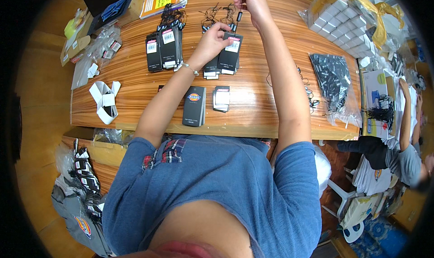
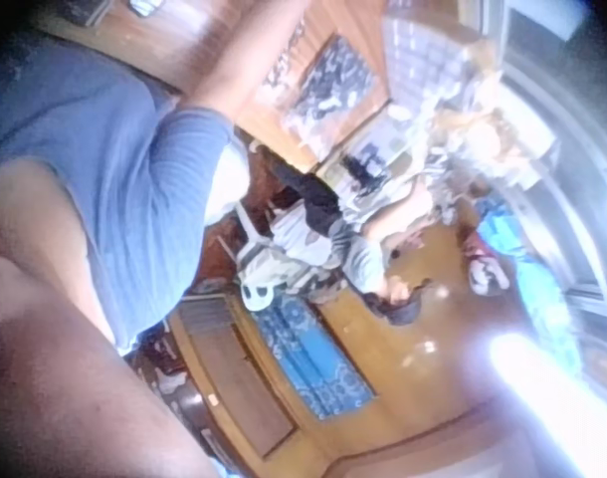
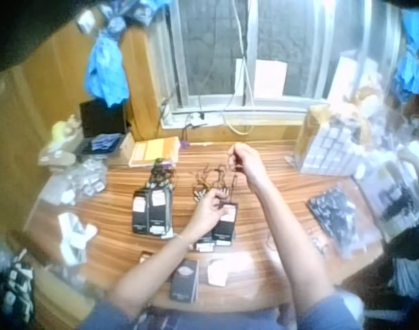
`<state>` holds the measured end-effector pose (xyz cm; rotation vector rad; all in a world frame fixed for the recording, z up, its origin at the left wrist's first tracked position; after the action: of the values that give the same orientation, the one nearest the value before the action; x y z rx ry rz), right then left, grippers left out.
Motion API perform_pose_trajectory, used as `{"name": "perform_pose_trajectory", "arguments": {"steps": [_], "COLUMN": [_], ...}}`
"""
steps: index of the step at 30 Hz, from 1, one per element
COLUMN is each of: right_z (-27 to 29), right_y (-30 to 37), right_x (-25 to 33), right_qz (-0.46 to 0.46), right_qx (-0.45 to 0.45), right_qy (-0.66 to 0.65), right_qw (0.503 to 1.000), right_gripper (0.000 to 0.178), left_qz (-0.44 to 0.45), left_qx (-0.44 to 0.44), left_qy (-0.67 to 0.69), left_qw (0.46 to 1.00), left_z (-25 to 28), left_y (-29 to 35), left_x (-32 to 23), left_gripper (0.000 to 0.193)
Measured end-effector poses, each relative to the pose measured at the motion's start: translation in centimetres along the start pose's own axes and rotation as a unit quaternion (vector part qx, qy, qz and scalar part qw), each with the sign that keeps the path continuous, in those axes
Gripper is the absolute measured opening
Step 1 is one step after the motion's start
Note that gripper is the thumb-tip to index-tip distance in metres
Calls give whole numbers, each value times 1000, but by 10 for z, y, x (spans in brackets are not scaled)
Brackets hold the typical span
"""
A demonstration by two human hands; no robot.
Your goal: The person sits at a wooden table and repeatedly picks up small black rectangular boxes and thin black wires. They insert the wires into the boxes, then place the assembled units into neat stacks on the table. The person occasionally moves stacks of boxes and wires to organize the workspace.
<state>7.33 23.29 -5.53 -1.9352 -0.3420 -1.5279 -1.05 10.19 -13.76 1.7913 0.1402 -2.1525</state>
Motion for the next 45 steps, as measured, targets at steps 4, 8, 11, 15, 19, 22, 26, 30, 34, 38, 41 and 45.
{"name": "perform_pose_trajectory", "arguments": {"steps": [4,8,11,15,19,22,26,30,34,38,41,45], "right_z": [50,-5,-10,-5,8,9,25,24,56,27,22,-52], "right_y": [-53,-30,-35,-52,-63,-68,-76,-77,-88,-38,62,188], "right_x": [-79,-33,-41,-93,-119,-129,-152,-144,-135,-39,-10,25], "right_qz": [-75,-51,-86,-144,-214,-243,-290,-279,-123,11,50,21], "right_qx": [55,68,59,80,60,54,36,29,23,-9,185,255], "right_qy": [-6,139,165,146,145,171,186,147,210,276,340,333], "right_qw": [996,987,981,976,964,953,938,949,970,961,921,908], "right_gripper": [34,30,29,26,21,18,21,26,25,32,26,24], "left_qz": [-108,-138,-145,-157,-97,-46,66,87,10,-76,-97,-68], "left_qx": [-88,-160,-159,-143,-129,-129,-131,-130,-79,-6,20,10], "left_qy": [-261,-387,-393,-343,-284,-220,-87,-71,-237,-308,-347,-394], "left_qw": [955,898,894,915,945,966,985,985,968,948,933,917], "left_z": [-6,5,10,33,74,107,130,140,136,106,85,80], "left_y": [6,16,23,60,116,151,183,191,187,176,165,165], "left_x": [-29,-25,-27,-36,-42,-14,8,20,-7,-18,-19,-5], "left_gripper": [30,34,42,52,46,41,38,36,43,54,57,49]}}
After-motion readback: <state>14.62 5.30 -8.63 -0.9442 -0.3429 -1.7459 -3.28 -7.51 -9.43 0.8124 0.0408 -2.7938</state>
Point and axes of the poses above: each hand's wrist, its own y-axis away from the middle knuckle, its own z-axis out of the back of the hand, x = y × z, the point moved 4 cm from there along -y, towards the middle knuckle, and after that the axes turned 11 degrees about z, right-handed, at the moved point
